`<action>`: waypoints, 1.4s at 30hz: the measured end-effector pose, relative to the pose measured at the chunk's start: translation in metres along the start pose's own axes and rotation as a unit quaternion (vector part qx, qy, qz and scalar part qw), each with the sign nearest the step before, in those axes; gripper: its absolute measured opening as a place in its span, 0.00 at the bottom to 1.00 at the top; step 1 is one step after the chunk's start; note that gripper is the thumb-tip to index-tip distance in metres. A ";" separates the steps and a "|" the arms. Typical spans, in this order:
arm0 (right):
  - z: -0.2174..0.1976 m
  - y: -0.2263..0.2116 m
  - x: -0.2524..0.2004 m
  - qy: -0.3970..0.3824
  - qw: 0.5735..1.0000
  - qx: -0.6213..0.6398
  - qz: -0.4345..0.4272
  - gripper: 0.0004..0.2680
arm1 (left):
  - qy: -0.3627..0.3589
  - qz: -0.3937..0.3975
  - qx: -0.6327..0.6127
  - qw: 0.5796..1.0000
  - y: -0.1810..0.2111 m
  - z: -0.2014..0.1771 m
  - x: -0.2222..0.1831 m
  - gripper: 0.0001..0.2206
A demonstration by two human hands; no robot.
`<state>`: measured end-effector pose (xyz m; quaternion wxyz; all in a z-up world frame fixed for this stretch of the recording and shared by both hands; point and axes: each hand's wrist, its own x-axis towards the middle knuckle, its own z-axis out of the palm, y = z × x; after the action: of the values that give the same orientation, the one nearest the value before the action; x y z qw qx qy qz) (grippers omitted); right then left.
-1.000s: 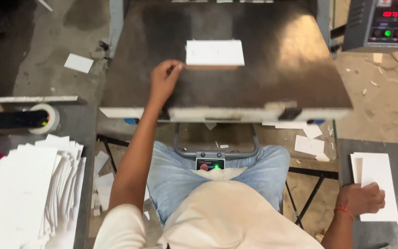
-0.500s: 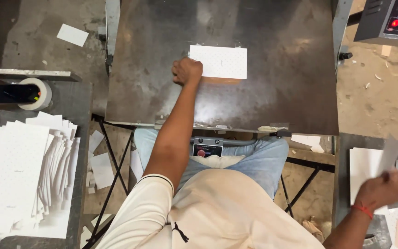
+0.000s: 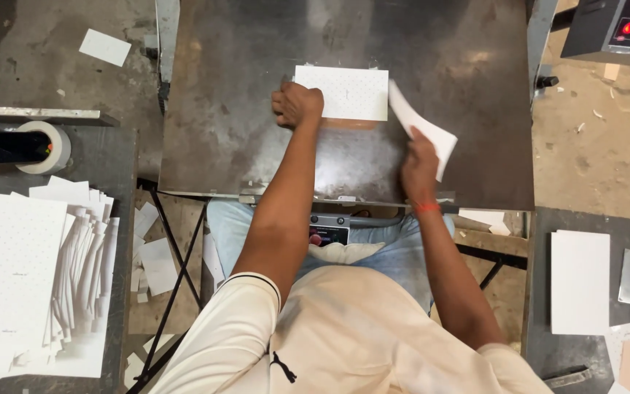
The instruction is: The recorder is operating a large press machine to stamp or fold paper products, including loading paper and applying tape.
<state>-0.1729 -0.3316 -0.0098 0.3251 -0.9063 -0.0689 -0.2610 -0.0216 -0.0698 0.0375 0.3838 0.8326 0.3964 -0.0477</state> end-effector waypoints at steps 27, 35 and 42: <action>0.108 -0.076 0.075 -0.235 0.970 0.010 -0.055 0.11 | 0.446 0.127 -0.297 0.835 -0.555 -0.437 0.002 0.31; 0.106 -0.065 0.090 -0.239 0.967 0.062 -0.069 0.11 | 0.434 0.050 0.049 0.898 -0.449 -0.408 -0.047 0.15; 0.090 -0.070 0.122 -0.322 0.942 0.073 -0.060 0.12 | 0.322 0.217 0.189 0.902 -0.458 -0.400 -0.044 0.17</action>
<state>-0.0511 -0.2259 0.0334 0.3348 -0.9097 -0.2435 0.0319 -0.4608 0.3521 0.0593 0.0715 0.9250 0.2911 0.2334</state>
